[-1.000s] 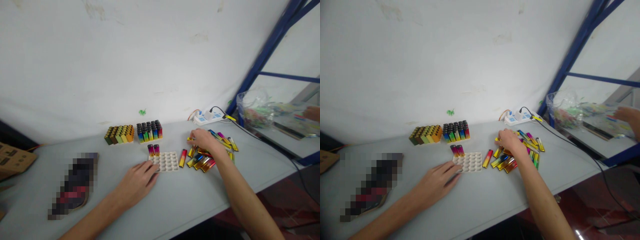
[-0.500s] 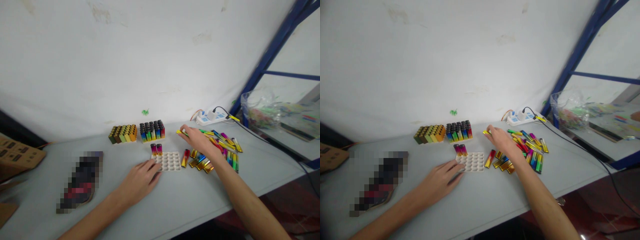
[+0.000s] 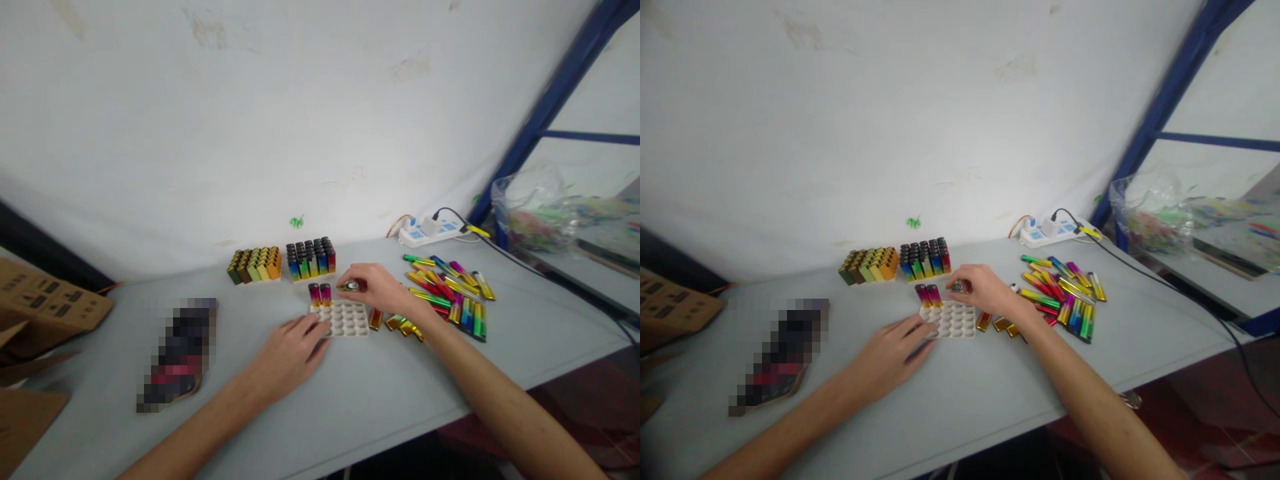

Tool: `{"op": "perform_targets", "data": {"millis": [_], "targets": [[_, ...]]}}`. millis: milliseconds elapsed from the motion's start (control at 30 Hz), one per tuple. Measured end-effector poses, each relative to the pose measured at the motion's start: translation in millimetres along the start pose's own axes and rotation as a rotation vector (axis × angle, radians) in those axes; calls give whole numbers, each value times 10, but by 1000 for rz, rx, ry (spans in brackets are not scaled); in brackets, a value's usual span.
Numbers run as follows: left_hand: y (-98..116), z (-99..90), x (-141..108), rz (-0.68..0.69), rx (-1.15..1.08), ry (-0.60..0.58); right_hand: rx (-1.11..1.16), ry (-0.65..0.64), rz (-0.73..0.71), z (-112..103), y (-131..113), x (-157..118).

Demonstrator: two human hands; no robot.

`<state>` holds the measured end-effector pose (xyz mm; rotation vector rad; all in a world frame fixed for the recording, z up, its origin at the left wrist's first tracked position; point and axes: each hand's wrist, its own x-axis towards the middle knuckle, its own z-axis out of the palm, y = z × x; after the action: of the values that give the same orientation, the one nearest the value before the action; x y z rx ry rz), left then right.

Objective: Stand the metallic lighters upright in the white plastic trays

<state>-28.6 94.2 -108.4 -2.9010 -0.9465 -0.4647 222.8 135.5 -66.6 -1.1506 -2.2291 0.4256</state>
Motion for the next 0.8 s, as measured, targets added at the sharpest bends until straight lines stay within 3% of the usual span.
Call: {"op": "perform_targets", "data": {"millis": [600,800], "targets": [[-12,2,0,13,27,34,-114,-151,-54,184,47,2],[-21,5,-3,10,1,48,-91,-201,11,-58,123,-56]]}}
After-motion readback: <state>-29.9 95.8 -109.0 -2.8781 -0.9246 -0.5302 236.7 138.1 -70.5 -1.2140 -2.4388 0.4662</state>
